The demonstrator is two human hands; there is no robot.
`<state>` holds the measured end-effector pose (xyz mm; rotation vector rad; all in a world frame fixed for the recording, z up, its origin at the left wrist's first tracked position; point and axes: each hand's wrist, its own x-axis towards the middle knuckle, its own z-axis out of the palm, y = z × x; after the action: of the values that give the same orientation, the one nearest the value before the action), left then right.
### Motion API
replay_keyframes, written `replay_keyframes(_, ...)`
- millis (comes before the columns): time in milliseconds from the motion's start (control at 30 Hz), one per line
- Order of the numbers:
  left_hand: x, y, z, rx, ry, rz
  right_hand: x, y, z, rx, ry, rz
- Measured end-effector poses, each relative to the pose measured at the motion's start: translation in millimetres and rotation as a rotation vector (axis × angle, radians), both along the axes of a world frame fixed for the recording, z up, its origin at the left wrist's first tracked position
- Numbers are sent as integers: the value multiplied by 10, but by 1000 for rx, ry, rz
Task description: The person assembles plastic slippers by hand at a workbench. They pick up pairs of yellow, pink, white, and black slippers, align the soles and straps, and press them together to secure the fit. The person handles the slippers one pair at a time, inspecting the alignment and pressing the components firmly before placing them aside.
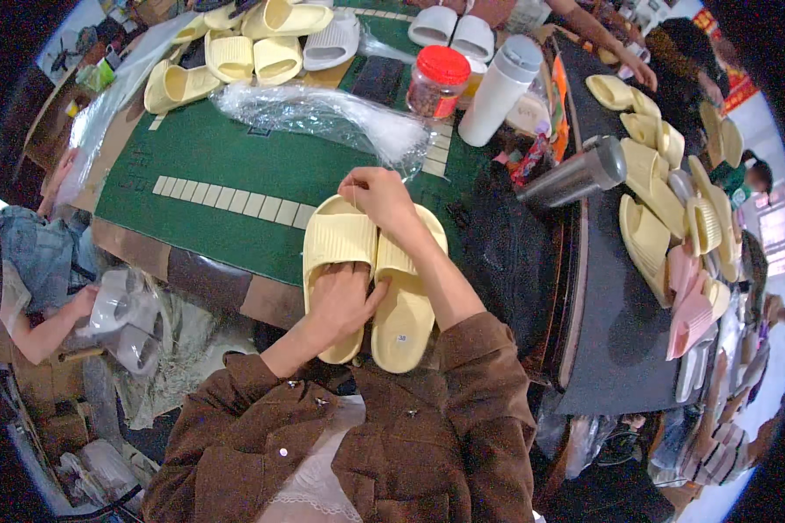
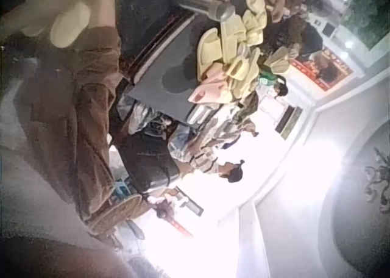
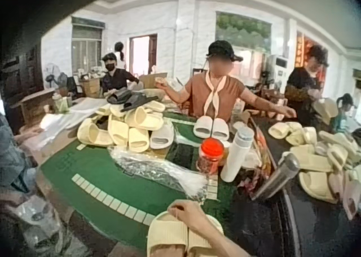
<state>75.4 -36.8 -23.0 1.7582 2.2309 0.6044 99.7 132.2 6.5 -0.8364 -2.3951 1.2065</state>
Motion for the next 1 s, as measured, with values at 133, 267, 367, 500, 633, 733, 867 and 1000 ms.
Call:
replay_keyframes(133, -7, -5, 119, -120, -99, -10, -22, 14, -123, 139, 129, -76)
replay_keyframes(267, -69, -131, 113, 177, 50, -108, 159, -31, 63, 67, 209, -129)
replay_keyframes(367, -105, -261, 317, 421, 99, -200, 269, -72, 143, -19, 289, -162)
replay_keyframes(500, -315, -286, 844, 257, -269, -185, 395, -162, 160, -134, 420, -201)
replay_keyframes(633, -657, 239, 789, 515, -484, 59, 431, -252, 81, -245, 556, -243)
replay_keyframes(733, -863, 616, 538, 491, -647, 58, 441, -266, -14, -359, 646, -278)
replay_keyframes(867, -848, 888, 174, 318, -666, -110, 412, -228, -101, -409, 668, -281)
replay_keyframes(1000, -721, 850, 219, 246, -866, -97, 467, -179, -142, -386, 671, -363)
